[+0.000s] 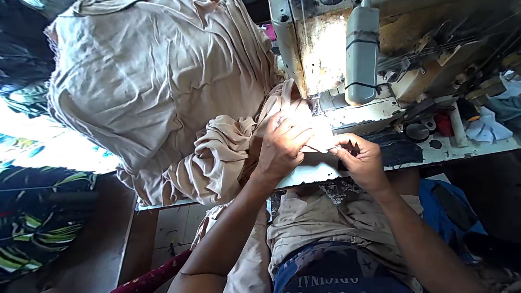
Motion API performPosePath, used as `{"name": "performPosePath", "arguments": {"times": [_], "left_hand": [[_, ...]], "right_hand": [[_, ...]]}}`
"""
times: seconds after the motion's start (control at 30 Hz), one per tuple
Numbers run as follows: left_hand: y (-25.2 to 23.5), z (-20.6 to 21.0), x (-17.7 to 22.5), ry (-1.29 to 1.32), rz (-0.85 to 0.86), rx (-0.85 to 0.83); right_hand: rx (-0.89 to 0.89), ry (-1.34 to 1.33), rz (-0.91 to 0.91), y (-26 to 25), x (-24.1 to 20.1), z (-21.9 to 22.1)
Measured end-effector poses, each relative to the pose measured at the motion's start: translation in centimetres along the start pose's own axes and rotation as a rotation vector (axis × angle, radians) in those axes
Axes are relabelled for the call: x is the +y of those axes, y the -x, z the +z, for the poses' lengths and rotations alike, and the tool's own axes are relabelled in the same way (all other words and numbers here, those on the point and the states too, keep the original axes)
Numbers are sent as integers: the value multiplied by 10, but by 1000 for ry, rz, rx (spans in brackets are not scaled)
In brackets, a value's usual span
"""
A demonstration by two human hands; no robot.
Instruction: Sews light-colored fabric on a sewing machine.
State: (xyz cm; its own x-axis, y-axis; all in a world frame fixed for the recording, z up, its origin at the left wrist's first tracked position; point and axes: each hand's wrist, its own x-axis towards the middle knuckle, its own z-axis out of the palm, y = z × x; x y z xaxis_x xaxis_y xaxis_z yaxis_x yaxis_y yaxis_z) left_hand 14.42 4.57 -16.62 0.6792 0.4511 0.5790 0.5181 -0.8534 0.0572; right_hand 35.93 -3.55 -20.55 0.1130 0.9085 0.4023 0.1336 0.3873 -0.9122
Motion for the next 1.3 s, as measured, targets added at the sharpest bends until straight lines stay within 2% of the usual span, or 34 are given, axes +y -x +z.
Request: {"name": "performPosePath", "arguments": {"times": [0.2, 0.33, 0.43, 0.53, 0.6, 0.67, 0.77, 0.9, 0.97, 1.07, 1.17, 1.23, 1.3], "left_hand": [[-18, 3, -23, -56, -58, -6], [-19, -3, -12, -41, -104, -2], [-16, -14, -4, 76, -44, -100], [-14, -33, -15, 64, -11, -275], [-10, -55, -35, -27, -57, -300], [-6, -79, -50, -60, -139, -292], [-4, -102, -24, 149, -128, -200], [11, -73, 32, 487, 56, -156], [20, -50, 49, 566, 82, -105], [31, -18, 65, 474, 18, 45], [41, 16, 67, 129, -20, 190], [43, 33, 55, -23, -16, 215], [45, 34, 39, -49, -8, 191]], "right_hand": [[11, 17, -39, -22, -3, 11], [40, 49, -57, -29, -3, 18], [40, 92, -69, -31, 0, 19], [4, 140, -93, -31, 2, 15], [-12, 186, -106, -33, 2, 14], [-30, 240, -116, -35, 1, 13], [-156, 334, -137, -41, -12, 4], [-520, 212, -229, -29, -34, -15], [-573, 131, -249, -10, -38, -20], [-488, 176, -233, 17, -30, -26], [-320, 211, -256, 35, -18, -22], [-228, 192, -244, 41, -16, -19], [-178, 160, -209, 45, -15, -19]]}}
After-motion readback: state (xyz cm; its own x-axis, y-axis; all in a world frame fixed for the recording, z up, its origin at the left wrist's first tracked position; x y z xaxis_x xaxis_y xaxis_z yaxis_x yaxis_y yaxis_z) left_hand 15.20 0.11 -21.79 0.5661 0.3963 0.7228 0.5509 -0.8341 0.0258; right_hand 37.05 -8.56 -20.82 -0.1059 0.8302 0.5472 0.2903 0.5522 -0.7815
